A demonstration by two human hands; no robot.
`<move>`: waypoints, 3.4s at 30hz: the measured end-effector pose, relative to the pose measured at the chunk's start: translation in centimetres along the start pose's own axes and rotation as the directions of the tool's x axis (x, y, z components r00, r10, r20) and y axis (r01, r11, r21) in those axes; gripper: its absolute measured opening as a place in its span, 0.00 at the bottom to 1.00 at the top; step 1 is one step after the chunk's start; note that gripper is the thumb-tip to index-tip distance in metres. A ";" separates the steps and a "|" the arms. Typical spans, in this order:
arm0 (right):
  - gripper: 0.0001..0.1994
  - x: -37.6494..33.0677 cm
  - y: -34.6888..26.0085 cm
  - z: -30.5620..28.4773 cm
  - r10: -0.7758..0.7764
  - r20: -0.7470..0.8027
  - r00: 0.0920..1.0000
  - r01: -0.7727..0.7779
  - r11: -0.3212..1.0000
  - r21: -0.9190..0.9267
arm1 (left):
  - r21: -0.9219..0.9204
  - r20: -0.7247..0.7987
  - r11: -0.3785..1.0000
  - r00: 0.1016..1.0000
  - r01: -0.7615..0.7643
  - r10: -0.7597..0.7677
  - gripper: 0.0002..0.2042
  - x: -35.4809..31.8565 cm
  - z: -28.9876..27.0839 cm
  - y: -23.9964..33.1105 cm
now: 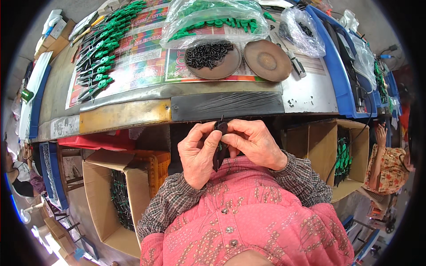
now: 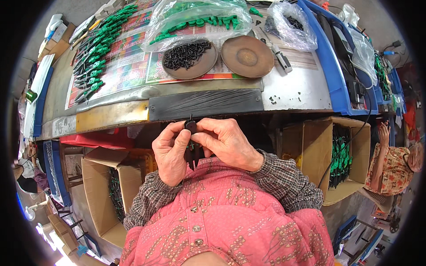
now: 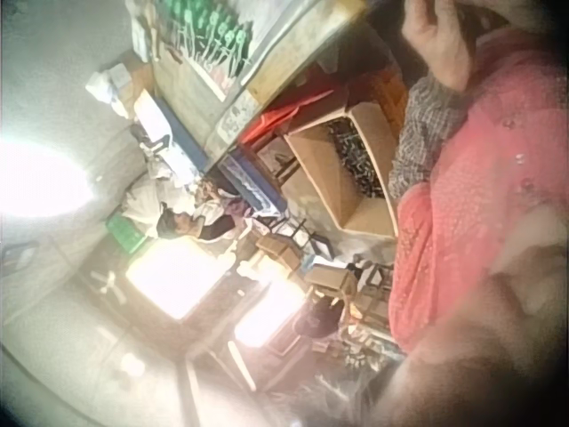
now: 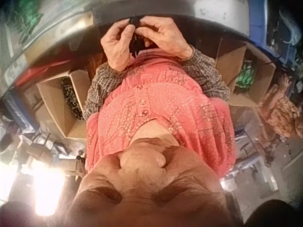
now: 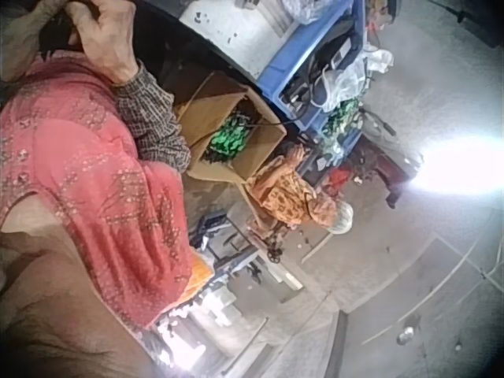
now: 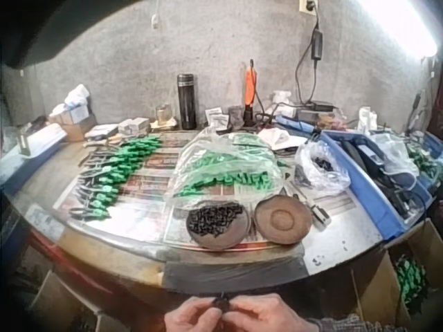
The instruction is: The person assembles small green and black plastic components by hand.
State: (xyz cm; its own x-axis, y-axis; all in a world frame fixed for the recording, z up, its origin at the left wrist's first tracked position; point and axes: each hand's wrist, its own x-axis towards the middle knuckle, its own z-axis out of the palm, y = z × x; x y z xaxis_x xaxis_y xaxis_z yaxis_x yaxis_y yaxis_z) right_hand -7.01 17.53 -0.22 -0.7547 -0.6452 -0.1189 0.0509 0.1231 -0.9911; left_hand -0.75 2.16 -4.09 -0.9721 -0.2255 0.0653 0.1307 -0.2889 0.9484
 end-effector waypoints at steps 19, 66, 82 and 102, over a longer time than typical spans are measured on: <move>0.06 0.4 -0.7 -1.0 -0.156 -0.167 0.974 0.164 0.986 0.037 | -0.002 0.042 0.998 0.997 0.070 -0.070 0.06 -0.1 0.2 1.1; 0.04 16.9 -6.0 -16.3 -0.501 0.255 0.827 0.208 -0.149 -0.967 | 0.094 0.120 0.983 0.978 0.159 -0.170 0.03 2.4 -0.4 4.9; 0.07 18.5 -6.2 -17.0 -0.579 0.116 0.807 0.290 0.217 -0.932 | 0.120 0.144 0.983 0.978 0.135 -0.152 0.03 2.5 -0.8 4.4; 0.06 3.3 -4.9 -7.6 -0.294 -0.109 0.949 0.309 0.936 0.166 | 0.141 0.092 0.974 0.977 0.178 -0.192 0.05 1.5 0.9 4.3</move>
State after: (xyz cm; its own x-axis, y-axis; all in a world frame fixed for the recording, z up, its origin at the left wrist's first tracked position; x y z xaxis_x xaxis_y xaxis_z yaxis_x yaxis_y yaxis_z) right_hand -14.73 20.57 4.72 -0.8030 -0.5664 0.1853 -0.0772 -0.2095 -0.9748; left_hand -1.86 1.43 0.34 -0.9929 -0.0791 -0.0892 -0.0729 -0.1899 0.9791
